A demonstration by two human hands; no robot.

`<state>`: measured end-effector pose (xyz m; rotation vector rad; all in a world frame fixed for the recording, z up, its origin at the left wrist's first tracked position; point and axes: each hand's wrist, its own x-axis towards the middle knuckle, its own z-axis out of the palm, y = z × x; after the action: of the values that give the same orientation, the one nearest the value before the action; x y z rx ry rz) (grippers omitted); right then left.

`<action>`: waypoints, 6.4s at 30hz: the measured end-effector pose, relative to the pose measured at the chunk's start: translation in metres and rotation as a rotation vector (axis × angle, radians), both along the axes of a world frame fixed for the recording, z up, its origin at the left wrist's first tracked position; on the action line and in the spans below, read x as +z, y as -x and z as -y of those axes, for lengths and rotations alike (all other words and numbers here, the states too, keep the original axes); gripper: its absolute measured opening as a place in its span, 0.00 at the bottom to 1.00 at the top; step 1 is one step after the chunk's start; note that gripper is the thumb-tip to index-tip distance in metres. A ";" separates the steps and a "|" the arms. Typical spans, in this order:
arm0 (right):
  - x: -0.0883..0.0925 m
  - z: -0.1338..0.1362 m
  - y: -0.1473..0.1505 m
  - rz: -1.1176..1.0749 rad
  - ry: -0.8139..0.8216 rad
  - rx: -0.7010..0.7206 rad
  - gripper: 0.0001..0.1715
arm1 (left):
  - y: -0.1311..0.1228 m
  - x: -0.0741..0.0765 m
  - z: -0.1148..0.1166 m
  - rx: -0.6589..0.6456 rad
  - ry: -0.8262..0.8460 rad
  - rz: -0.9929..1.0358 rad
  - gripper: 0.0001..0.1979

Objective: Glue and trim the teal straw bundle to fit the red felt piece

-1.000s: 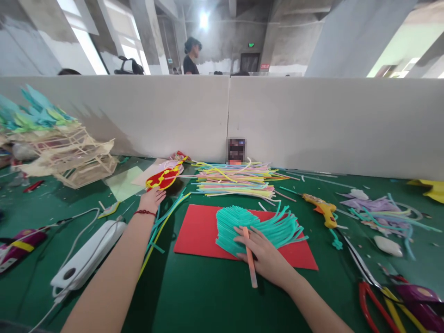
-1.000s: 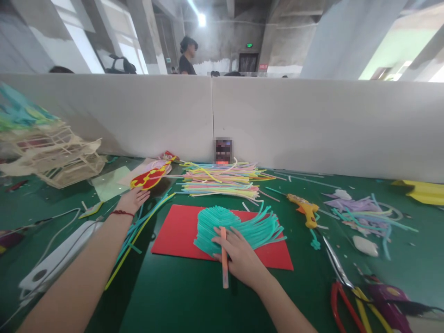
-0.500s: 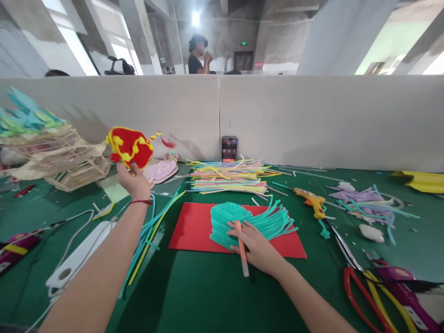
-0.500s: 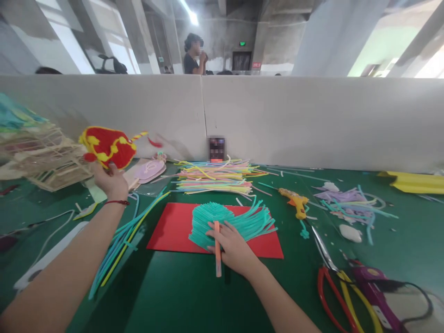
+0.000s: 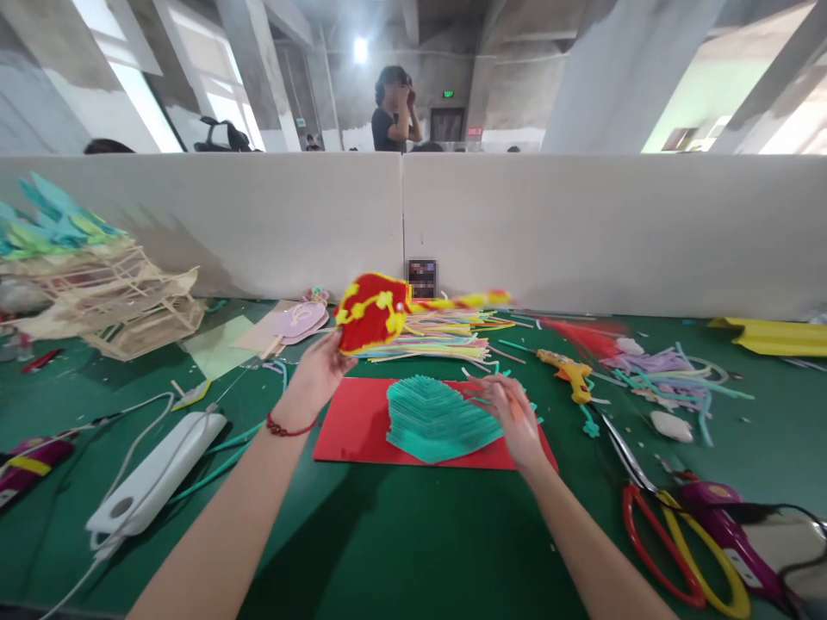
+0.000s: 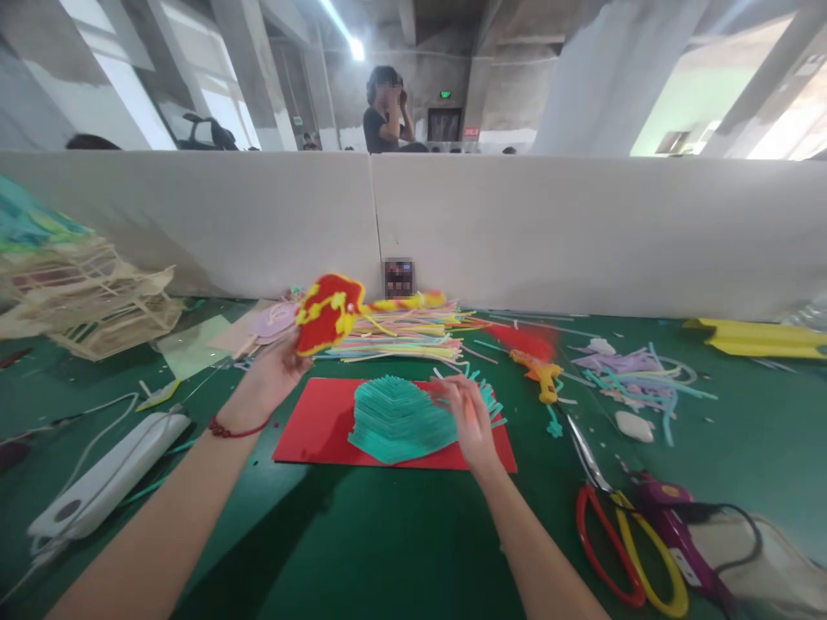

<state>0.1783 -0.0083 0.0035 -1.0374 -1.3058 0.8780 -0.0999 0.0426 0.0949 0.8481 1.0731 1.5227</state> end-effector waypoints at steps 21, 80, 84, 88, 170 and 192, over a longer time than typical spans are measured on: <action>-0.016 -0.008 -0.004 0.167 0.179 -0.066 0.23 | -0.045 -0.080 -0.011 -0.462 -0.021 -0.859 0.13; -0.010 0.010 0.038 -0.088 0.272 -0.092 0.27 | -0.072 -0.088 0.043 0.127 -0.917 -1.463 0.15; -0.015 0.010 0.048 -0.155 0.324 0.011 0.23 | -0.087 -0.094 0.052 0.000 -0.953 -1.542 0.17; -0.018 0.006 0.046 -0.121 0.469 0.189 0.28 | -0.084 -0.096 0.053 -0.071 -0.905 -1.582 0.16; 0.059 0.022 -0.059 -0.481 0.408 -0.210 0.24 | 0.014 -0.046 0.039 -0.029 -0.583 -1.760 0.19; 0.007 0.020 0.055 0.083 0.140 0.144 0.11 | -0.063 -0.091 0.068 -0.337 -0.288 -1.180 0.10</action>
<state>0.1237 -0.0287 0.0101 -1.1084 -1.4178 1.0565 -0.0365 -0.0255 0.0041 2.1418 1.3997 0.8166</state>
